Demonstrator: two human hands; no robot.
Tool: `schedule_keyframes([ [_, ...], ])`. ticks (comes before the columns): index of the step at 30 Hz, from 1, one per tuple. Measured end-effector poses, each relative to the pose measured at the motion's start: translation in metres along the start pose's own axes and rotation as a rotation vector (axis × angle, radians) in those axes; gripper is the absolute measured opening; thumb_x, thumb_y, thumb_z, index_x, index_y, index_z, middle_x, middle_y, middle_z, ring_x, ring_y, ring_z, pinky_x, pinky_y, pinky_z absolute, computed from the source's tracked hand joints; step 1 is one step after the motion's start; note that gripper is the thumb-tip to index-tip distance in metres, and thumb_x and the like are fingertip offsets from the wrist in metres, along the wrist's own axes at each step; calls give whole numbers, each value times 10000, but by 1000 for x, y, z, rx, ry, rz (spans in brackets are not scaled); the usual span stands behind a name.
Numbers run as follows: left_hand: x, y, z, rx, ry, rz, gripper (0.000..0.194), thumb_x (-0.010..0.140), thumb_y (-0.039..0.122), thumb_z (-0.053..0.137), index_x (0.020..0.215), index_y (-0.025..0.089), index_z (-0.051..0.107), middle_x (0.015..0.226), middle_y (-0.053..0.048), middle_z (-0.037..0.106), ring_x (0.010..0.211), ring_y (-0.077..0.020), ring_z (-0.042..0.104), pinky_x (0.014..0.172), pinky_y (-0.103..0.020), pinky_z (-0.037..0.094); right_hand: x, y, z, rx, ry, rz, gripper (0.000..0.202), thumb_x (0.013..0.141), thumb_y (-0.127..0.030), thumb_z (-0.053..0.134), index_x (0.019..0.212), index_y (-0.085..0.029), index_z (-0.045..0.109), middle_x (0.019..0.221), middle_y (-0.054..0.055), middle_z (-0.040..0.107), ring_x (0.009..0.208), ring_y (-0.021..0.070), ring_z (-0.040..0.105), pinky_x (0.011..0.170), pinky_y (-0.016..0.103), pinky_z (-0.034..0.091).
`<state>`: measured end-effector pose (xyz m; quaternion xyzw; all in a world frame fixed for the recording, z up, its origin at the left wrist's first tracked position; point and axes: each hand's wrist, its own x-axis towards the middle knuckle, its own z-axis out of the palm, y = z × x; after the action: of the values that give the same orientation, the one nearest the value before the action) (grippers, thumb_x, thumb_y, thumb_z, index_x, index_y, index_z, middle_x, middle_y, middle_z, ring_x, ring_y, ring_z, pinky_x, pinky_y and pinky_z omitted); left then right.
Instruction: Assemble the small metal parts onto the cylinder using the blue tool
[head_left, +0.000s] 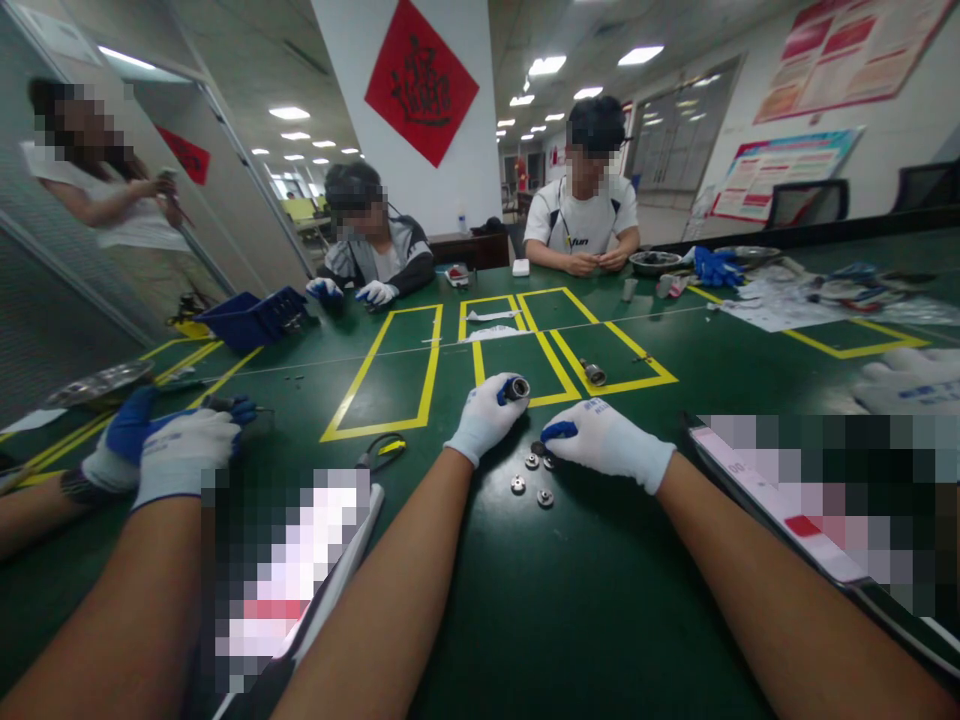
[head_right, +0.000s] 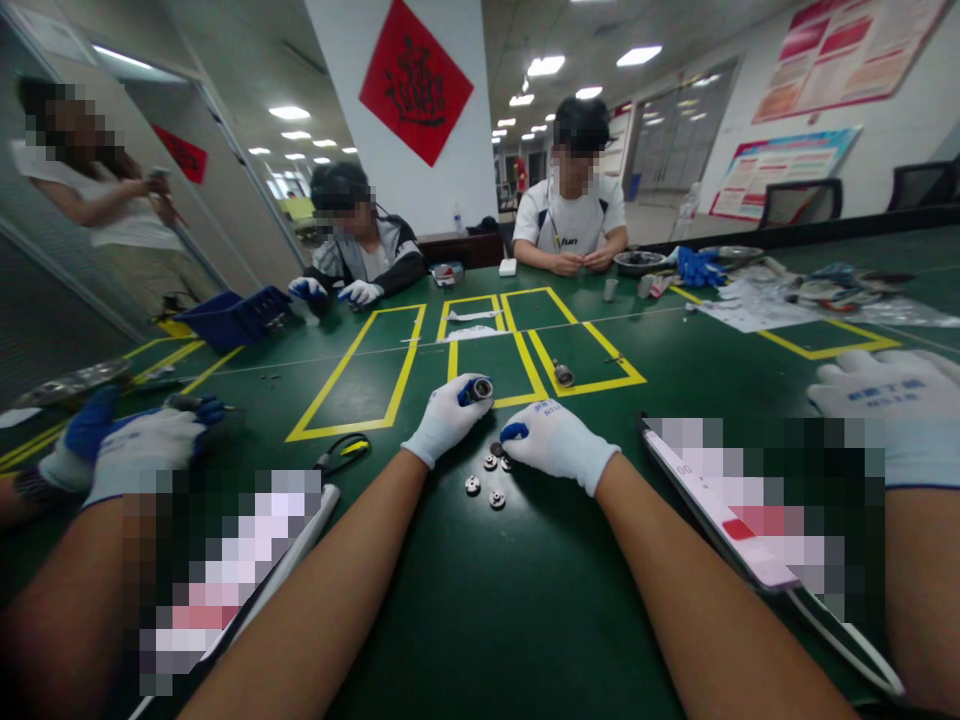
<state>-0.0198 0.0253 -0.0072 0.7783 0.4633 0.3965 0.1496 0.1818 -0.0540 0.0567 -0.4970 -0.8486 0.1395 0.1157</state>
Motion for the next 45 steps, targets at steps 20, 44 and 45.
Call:
schedule_keyframes([
  [20, 0, 1, -1, 19, -7, -27, 320, 834, 309, 721, 1142, 224, 706, 1162, -63, 747, 1088, -245, 690, 1000, -388, 549, 10, -16, 11, -209, -53, 62, 290, 995, -395, 509, 1060, -280, 767, 1016, 37, 781, 933, 220, 721, 831, 299, 500],
  [44, 0, 0, -1, -47, 0, -4, 331, 860, 269, 703, 1187, 220, 700, 1215, -70, 734, 1146, -233, 677, 1056, -396, 523, 16, 5, 25, -250, 81, 200, 289, 979, -375, 472, 1045, -256, 728, 1055, 70, 768, 975, 236, 708, 851, 335, 484],
  [45, 0, -1, -1, -46, -4, -8, 333, 856, 269, 707, 1185, 222, 702, 1212, -70, 736, 1143, -233, 679, 1056, -397, 524, 16, 5, 25, -247, 90, 204, 287, 979, -372, 473, 1040, -253, 727, 1044, 70, 769, 967, 233, 708, 846, 331, 483],
])
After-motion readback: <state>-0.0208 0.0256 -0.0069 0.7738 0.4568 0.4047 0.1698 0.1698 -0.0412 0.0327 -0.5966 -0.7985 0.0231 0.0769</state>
